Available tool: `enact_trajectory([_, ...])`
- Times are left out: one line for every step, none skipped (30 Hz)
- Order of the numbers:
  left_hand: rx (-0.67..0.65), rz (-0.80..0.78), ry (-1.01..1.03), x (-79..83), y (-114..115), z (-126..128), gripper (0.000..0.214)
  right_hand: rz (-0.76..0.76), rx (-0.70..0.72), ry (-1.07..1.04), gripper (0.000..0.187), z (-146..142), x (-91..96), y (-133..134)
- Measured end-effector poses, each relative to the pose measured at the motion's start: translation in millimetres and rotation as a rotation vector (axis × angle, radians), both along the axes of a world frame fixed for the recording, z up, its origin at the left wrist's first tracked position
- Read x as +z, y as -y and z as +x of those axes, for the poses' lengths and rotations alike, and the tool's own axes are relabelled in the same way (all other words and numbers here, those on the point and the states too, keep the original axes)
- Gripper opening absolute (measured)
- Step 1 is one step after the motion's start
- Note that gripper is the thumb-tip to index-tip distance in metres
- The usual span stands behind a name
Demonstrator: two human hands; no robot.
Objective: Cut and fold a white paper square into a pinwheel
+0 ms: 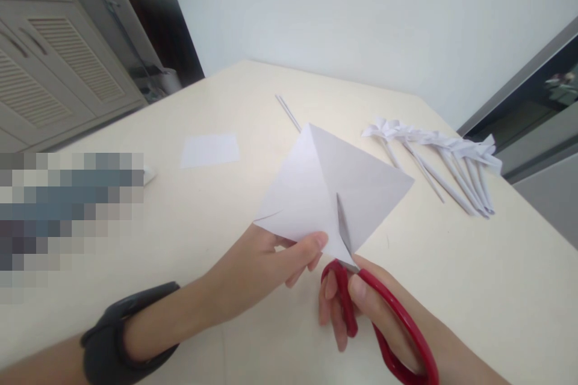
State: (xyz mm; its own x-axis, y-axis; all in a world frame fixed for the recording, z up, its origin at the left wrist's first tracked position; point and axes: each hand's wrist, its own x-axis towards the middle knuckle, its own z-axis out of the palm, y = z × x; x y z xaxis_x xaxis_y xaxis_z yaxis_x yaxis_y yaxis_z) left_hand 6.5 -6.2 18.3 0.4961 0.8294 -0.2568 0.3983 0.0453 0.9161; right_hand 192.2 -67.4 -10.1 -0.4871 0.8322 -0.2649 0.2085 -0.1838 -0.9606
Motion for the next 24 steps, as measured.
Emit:
enact_trajectory([-0.001,0.0,0.003,-0.5,0,0,0.037,-0.003,-0.004,-0.009,0.044,0,0.6,0])
enact_trajectory([-0.003,-0.004,0.005,-0.9,0,0,0.038,-0.009,-0.008,-0.022,0.043,0,1.4,0])
enact_trajectory([-0.005,-0.008,0.002,-1.2,0,0,0.038,-0.016,-0.015,-0.038,0.042,0,2.2,0])
enact_trajectory([-0.009,-0.018,0.0,-1.4,0,0,0.038,-0.023,-0.022,-0.06,0.041,0,2.8,0])
enact_trajectory([-0.013,-0.027,-0.004,-1.5,0,0,0.038,-0.028,-0.025,-0.085,0.041,0,3.3,0])
enact_trajectory([-0.016,-0.03,-0.009,-1.4,0,0,0.038,-0.031,-0.031,-0.111,0.04,-1,3.7,0])
enact_trajectory([-0.011,-0.031,-0.013,-1.3,0,0,0.038,-0.03,-0.034,-0.135,0.04,-2,4.0,0])
enact_trajectory([-0.007,-0.029,-0.018,-1.0,0,0,0.037,-0.025,-0.036,-0.154,0.039,-2,4.4,0])
enact_trajectory([-0.002,-0.03,-0.021,-0.7,0,1,0.037,-0.018,-0.035,-0.171,0.038,-3,5.0,-1])
enact_trajectory([0.003,-0.033,-0.023,-0.3,0,1,0.037,-0.011,-0.029,-0.179,0.038,-4,5.8,-1])
enact_trajectory([0.005,-0.037,-0.025,0.0,0,1,0.037,-0.005,-0.025,-0.18,0.037,-4,6.9,-2])
enact_trajectory([0.007,-0.041,-0.025,0.3,-1,2,0.037,0.002,-0.02,-0.175,0.037,-5,8.2,-3])
enact_trajectory([0.008,-0.047,-0.024,0.4,-1,2,0.037,0.012,-0.019,-0.166,0.037,-5,9.5,-3])
enact_trajectory([0.008,-0.048,-0.024,0.4,-1,2,0.036,0.022,-0.022,-0.153,0.038,-6,10.7,-3])
enact_trajectory([0.008,-0.048,-0.023,0.0,0,2,0.036,0.039,-0.023,-0.144,0.038,-6,11.7,-3])
enact_trajectory([0.003,-0.045,-0.023,-0.6,0,2,0.036,0.052,-0.024,-0.134,0.039,-6,12.2,-3])
enact_trajectory([0.0,-0.042,-0.025,-1.5,0,1,0.036,0.064,-0.023,-0.125,0.039,-5,12.2,-3])
enact_trajectory([0.001,-0.033,-0.026,-2.6,0,1,0.037,0.075,-0.015,-0.12,0.039,-5,11.6,-2])
enact_trajectory([-0.002,-0.023,-0.023,-3.8,1,1,0.038,0.063,-0.023,-0.087,0.04,-4,10.7,-1])
enact_trajectory([0.011,-0.008,-0.024,-4.8,1,0,0.04,0.057,-0.03,-0.067,0.04,-4,9.5,-1])
enact_trajectory([0.017,0.015,0.001,-5.5,1,0,0.041,0.046,-0.02,-0.052,0.041,-3,8.3,0])
enact_trajectory([0.011,0.023,0.018,-5.8,1,0,0.042,0.035,-0.023,-0.042,0.04,-3,7.2,0])
enact_trajectory([-0.006,0.019,0.021,-5.6,1,0,0.042,0.019,-0.003,-0.046,0.039,-3,6.3,0])
enact_trajectory([-0.023,0.013,0.022,-4.9,1,0,0.043,0.013,0.0,-0.051,0.039,-3,5.8,0])
